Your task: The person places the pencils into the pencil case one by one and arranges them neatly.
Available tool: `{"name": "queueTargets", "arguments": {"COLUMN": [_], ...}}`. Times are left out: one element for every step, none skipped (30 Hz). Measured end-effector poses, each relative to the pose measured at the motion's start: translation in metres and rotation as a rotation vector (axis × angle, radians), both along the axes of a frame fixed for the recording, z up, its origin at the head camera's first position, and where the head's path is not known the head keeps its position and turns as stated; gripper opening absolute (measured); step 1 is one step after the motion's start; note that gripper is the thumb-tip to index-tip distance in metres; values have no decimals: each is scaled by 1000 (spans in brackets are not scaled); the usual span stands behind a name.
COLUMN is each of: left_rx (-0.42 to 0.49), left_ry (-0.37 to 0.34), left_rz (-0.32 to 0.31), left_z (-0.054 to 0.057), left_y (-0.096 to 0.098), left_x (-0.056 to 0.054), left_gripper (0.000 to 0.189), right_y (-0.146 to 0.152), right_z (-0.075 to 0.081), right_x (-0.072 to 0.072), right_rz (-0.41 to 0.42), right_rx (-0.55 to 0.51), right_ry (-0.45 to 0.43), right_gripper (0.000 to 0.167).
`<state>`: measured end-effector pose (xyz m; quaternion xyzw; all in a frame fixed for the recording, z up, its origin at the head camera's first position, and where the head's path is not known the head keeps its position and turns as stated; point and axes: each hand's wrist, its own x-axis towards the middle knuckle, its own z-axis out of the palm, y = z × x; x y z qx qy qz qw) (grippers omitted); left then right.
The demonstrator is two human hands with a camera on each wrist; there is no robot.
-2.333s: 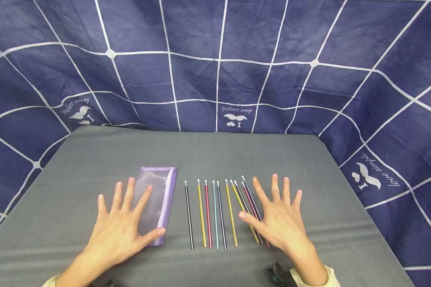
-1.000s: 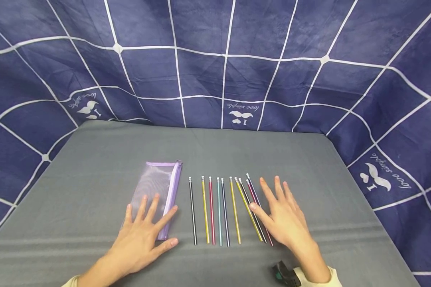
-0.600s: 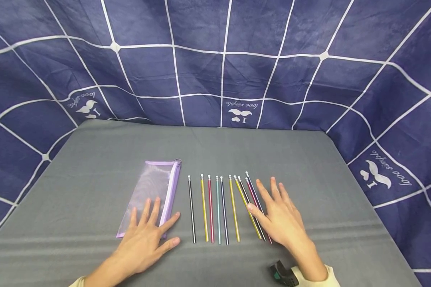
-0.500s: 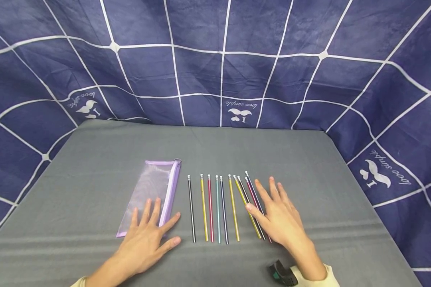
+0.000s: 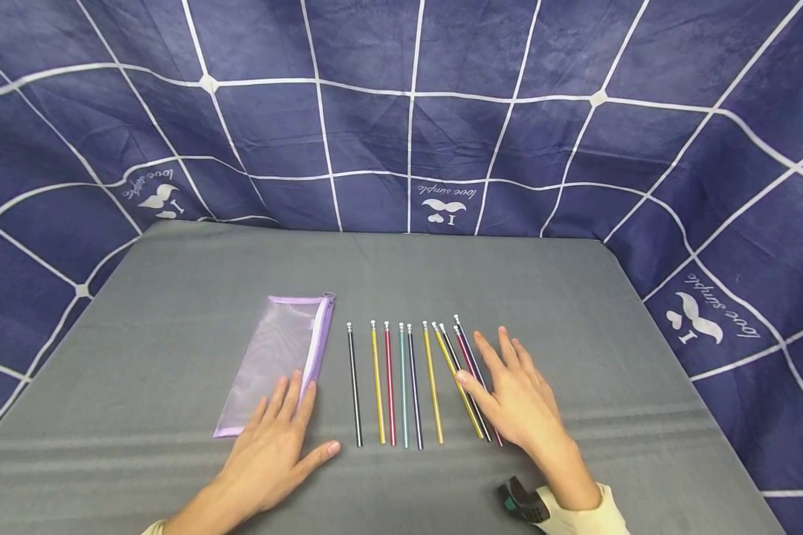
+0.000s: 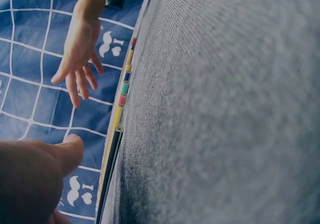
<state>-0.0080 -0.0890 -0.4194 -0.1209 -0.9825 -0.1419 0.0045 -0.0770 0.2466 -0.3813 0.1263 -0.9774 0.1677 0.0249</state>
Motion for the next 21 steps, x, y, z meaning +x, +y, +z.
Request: {"name": "queueTargets", "arguments": {"left_rx": [10,22,32,41,50,59,70,83,95,111,127,143,160,177,192,207,221,233,246,255,266], "left_ry": [2,5,8,13,21,30,40,49,60,70,81,92,101,112,124,138,150,163,175,191,207], "left_rz": [3,7,11,13,16,17,19,21,22,24,26,28,32,35,40,45,50,56,62,69,76], "left_z": [0,0,-1,-1,-1,-2,-2,-3,-4,-5,-5,-6,-7,-8,-8,-9,-9,-9,-10,-10,-10], "left_y": [0,0,0,0,0,-1,-1,-2,-3,-4,-5,-6,-6,-7,-8,-8,-9,-10,-10,-11,-11], "left_x": [0,0,0,0,-1,-1,-1,-2,-2,-2,-2,-3,-3,-3,-3,-3,-3,-3,-4,-4,-5], "left_gripper": [88,87,86,85,83,82,81,80,80,79,77,76,74,72,69,67,65,64,64,63,62], "right_y": [0,0,0,1,1,1,1,2,2,3,3,4,4,5,5,5,6,6,6,7,7], "right_z": [0,0,-1,-1,-2,-2,-3,-4,-5,-6,-8,-9,-10,-12,-13,-15,-16,-18,-19,-20,-22], "right_x": [0,0,0,-1,-1,-2,-3,-4,-4,-5,-6,-7,-8,-9,-10,-11,-12,-13,-14,-15,-16], "right_rz": [-4,-7,-10,-13,-15,-19,-23,-26,-30,-33,-35,-37,-39,-40,-44,-48,-52,-57,-64,-73,-81], "right_rx": [-1,-3,-5,-7,-10,-14,-17,-21,-25,-33,-43,-53,-65,-82,-101,-121,-140,-160,-182,-201,-218], "right_ry": [-2,-3,-3,-2,1,4,6,9,11,14,19,23,32,45,59,78,103,129,153,173,190], "right_gripper": [65,65,65,65,65,65,65,66,66,66,65,65,64,63,62,60,59,57,54,52,51]}}
